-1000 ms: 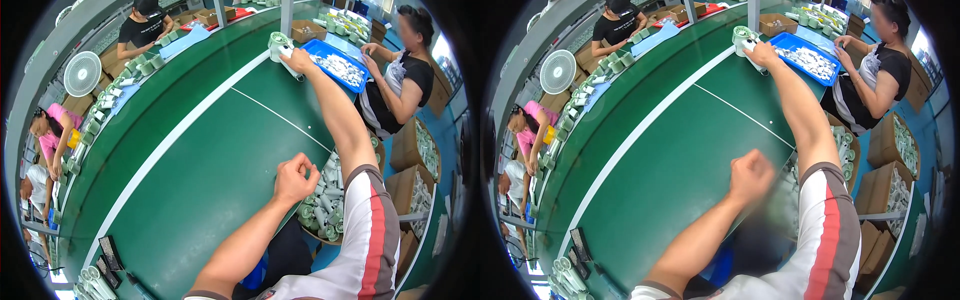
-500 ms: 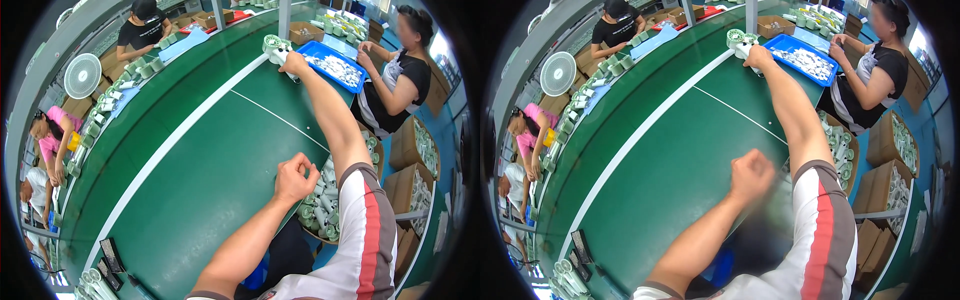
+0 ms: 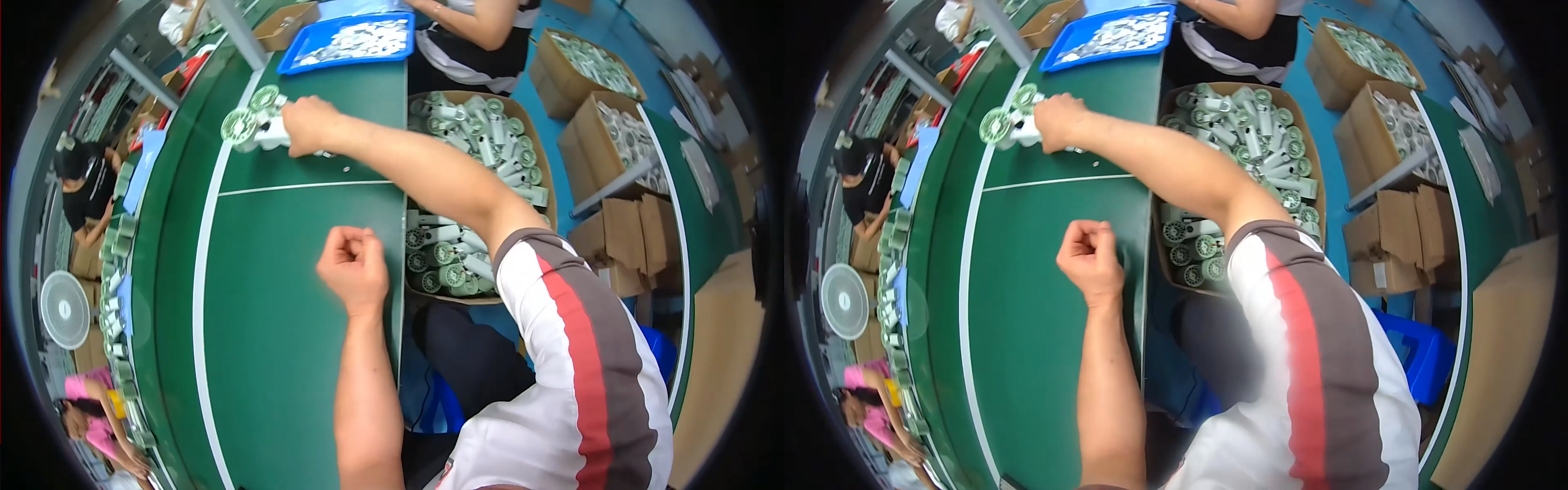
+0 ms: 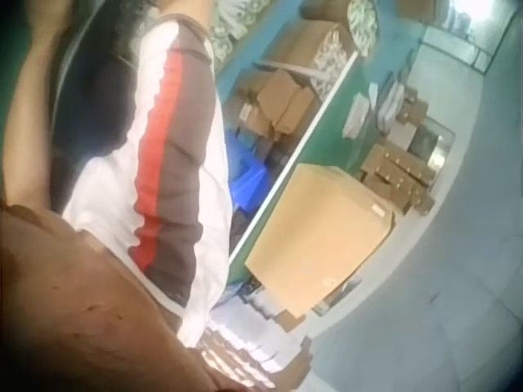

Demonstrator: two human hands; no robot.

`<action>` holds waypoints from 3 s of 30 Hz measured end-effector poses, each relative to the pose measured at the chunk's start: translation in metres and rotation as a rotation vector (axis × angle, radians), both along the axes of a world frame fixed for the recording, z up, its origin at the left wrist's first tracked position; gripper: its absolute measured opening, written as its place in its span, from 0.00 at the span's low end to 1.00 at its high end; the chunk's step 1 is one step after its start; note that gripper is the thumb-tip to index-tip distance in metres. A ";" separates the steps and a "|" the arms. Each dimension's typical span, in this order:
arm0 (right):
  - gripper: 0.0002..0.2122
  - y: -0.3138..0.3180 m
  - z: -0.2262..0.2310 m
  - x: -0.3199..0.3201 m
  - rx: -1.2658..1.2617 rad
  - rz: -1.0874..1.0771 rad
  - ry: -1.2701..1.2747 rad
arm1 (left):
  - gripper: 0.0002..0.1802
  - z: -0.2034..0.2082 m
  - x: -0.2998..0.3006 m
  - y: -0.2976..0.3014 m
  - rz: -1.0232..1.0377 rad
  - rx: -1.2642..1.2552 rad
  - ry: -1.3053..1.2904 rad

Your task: The person assembles portable handheld fans by securing screws with an electric screwdriver, then tests the fans.

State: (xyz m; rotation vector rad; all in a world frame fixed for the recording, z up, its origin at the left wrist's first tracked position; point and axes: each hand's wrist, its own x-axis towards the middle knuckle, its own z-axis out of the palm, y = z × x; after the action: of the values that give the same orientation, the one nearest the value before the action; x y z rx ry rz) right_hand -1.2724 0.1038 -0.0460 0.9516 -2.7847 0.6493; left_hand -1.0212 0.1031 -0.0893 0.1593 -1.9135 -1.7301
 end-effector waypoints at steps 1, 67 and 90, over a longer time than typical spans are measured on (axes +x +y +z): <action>0.24 0.002 -0.002 0.007 -0.027 -0.026 0.012 | 0.08 0.000 0.002 -0.002 -0.025 0.037 -0.007; 0.36 0.404 -0.041 0.217 -0.337 -0.164 -0.676 | 0.09 0.000 0.002 -0.014 0.032 0.053 0.011; 0.22 0.282 -0.273 0.175 0.047 0.664 -0.459 | 0.10 0.009 0.006 -0.008 0.017 0.081 -0.013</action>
State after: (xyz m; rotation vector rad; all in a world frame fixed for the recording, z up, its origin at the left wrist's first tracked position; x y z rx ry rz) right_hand -1.0976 0.3857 -0.3192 1.9946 -2.8206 0.9861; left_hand -1.0155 0.0953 -0.0804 0.2170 -1.8462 -1.8005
